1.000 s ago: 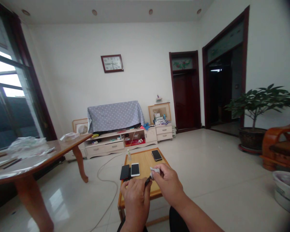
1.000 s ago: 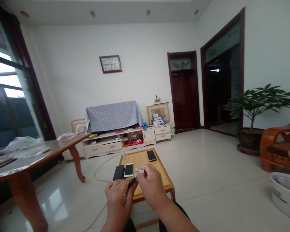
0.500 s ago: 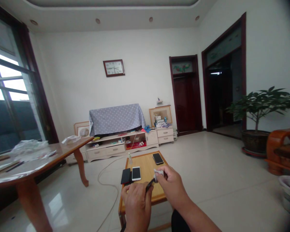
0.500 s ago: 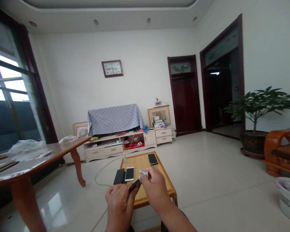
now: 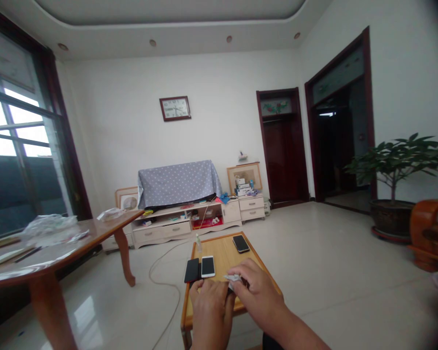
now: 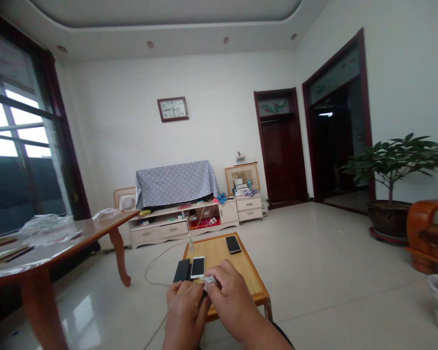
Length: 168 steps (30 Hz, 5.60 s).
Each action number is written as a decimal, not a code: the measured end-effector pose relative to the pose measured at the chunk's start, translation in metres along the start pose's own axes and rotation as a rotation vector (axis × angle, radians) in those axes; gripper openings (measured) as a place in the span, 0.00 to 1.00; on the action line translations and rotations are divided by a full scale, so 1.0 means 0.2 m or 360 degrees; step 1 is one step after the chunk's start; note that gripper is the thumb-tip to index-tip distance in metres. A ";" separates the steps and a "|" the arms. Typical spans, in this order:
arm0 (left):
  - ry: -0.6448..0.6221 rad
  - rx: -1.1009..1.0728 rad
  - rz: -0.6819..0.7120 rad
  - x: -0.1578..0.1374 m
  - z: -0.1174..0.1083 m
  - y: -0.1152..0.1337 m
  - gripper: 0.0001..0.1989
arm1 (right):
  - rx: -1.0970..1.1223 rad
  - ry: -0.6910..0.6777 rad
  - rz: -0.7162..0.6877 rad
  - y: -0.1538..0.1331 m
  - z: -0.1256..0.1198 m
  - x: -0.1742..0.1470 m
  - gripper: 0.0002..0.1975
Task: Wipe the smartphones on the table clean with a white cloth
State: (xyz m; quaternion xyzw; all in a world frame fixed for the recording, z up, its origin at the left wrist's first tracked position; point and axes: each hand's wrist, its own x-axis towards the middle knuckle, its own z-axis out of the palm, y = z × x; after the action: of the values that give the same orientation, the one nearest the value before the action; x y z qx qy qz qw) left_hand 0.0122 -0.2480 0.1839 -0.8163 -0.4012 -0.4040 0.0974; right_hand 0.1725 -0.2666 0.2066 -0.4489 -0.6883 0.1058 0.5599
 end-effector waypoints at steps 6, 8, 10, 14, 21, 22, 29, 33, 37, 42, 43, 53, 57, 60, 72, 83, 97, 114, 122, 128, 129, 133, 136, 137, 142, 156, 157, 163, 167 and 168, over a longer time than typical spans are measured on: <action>-0.0159 -0.0020 0.0003 -0.01 0.00 -0.03 0.05 | -0.0080 -0.0354 -0.0057 -0.01 -0.07 -0.01 0.12; -0.0244 -0.0035 0.0011 0.00 -0.01 -0.04 0.06 | -0.0092 -0.0426 -0.0051 0.00 -0.08 -0.02 0.12; -0.0306 -0.0053 0.0015 0.01 -0.02 -0.05 0.08 | -0.0095 -0.0468 -0.0046 0.01 -0.09 -0.02 0.12; -0.0346 -0.0113 -0.0005 0.02 -0.03 -0.05 0.08 | -0.0138 -0.0462 -0.0007 0.01 -0.08 -0.03 0.10; -0.0290 -0.0322 -0.0243 0.04 -0.04 -0.06 0.04 | -0.0024 -0.0297 0.0067 0.03 -0.07 -0.02 0.06; -0.0267 -0.0329 -0.0256 0.05 -0.04 -0.06 0.04 | -0.0007 -0.0283 0.0095 0.03 -0.06 -0.01 0.05; -0.0186 -0.0321 -0.0293 0.08 -0.03 -0.04 0.09 | 0.0168 -0.0194 0.0216 0.05 -0.09 0.00 0.04; -0.0198 -0.0312 -0.0305 0.10 -0.03 -0.04 0.11 | 0.0333 -0.0184 0.0292 0.07 -0.10 0.01 0.06; -0.0173 -0.0357 -0.0302 0.12 -0.03 -0.06 0.12 | 0.0540 -0.0154 0.0397 0.10 -0.11 0.02 0.08; -0.0191 -0.0820 -0.0617 0.14 -0.03 -0.11 0.19 | 0.0884 0.0014 0.0530 0.16 -0.16 0.05 0.12; -0.0217 -0.0996 -0.0707 0.14 -0.03 -0.12 0.22 | 0.0949 0.0049 0.0543 0.16 -0.17 0.05 0.13; -0.0105 -0.1007 -0.0557 0.13 0.00 -0.11 0.18 | 0.0948 0.0339 0.0653 0.20 -0.21 0.05 0.19; 0.0057 -0.0432 -0.0320 0.10 0.02 -0.08 0.12 | 0.0973 0.0444 0.0677 0.22 -0.22 0.08 0.21; 0.0134 -0.0234 -0.0150 0.09 0.03 -0.04 0.10 | 0.0962 0.0486 0.0691 0.25 -0.22 0.10 0.21; 0.0277 -0.0018 0.0157 0.08 0.04 0.03 0.08 | 0.0106 0.0404 0.0351 0.15 -0.04 0.03 0.11; 0.0370 -0.0022 0.0105 0.09 0.03 0.05 0.09 | -0.0011 0.0408 0.0341 0.26 -0.08 0.05 0.11; 0.0216 -0.0002 0.0098 0.07 0.03 0.02 0.07 | 0.0067 0.0210 0.0367 0.15 -0.06 0.05 0.06; 0.0188 -0.0003 0.0049 0.05 0.04 0.02 0.07 | -0.0069 0.0250 0.0383 0.12 -0.02 0.03 0.06; 0.0193 -0.0082 0.0026 0.04 0.03 0.02 0.07 | -0.0004 0.0176 0.0333 0.11 0.00 0.02 0.07; 0.0237 -0.0112 0.0035 0.04 0.03 0.03 0.07 | -0.0008 0.0420 0.0503 0.31 -0.11 0.09 0.11; 0.0231 -0.0108 0.0039 0.04 0.03 0.03 0.06 | -0.0004 0.0404 0.0494 0.30 -0.10 0.09 0.11; 0.0219 -0.0096 0.0049 0.03 0.05 0.02 0.07 | 0.0030 0.0234 0.0395 0.22 -0.03 0.03 0.10; 0.0224 -0.0096 0.0053 0.02 0.05 0.02 0.08 | 0.0044 0.0252 0.0418 0.23 -0.04 0.03 0.11; 0.0231 -0.0097 0.0054 0.02 0.05 0.02 0.07 | 0.0047 0.0298 0.0457 0.26 -0.06 0.04 0.11; 0.0228 -0.0082 0.0107 0.02 0.05 0.02 0.07 | 0.0042 0.0395 0.0547 0.33 -0.12 0.08 0.11; 0.0216 -0.0010 0.0192 0.01 0.04 0.04 0.09 | -0.0193 0.0289 0.0331 0.24 -0.08 0.03 0.08; 0.0230 -0.0017 0.0189 0.01 0.04 0.04 0.09 | -0.0219 0.0293 0.0319 0.24 -0.08 0.03 0.08; 0.0318 -0.0130 0.0168 0.02 0.04 0.05 0.08 | -0.0364 0.0407 0.0364 0.25 -0.09 0.03 0.09; 0.0320 -0.0150 0.0172 0.02 0.05 0.05 0.09 | -0.0352 0.0345 0.0238 0.24 -0.09 0.02 0.08; 0.0327 -0.0149 0.0171 0.02 0.05 0.05 0.09 | -0.0356 0.0361 0.0244 0.25 -0.09 0.02 0.08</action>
State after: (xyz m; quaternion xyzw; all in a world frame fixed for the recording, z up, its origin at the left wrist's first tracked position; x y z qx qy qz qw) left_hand 0.0266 -0.2485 0.1823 -0.7945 -0.3255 -0.4981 0.1214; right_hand 0.2134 -0.2416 0.1842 -0.5686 -0.5920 0.0197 0.5709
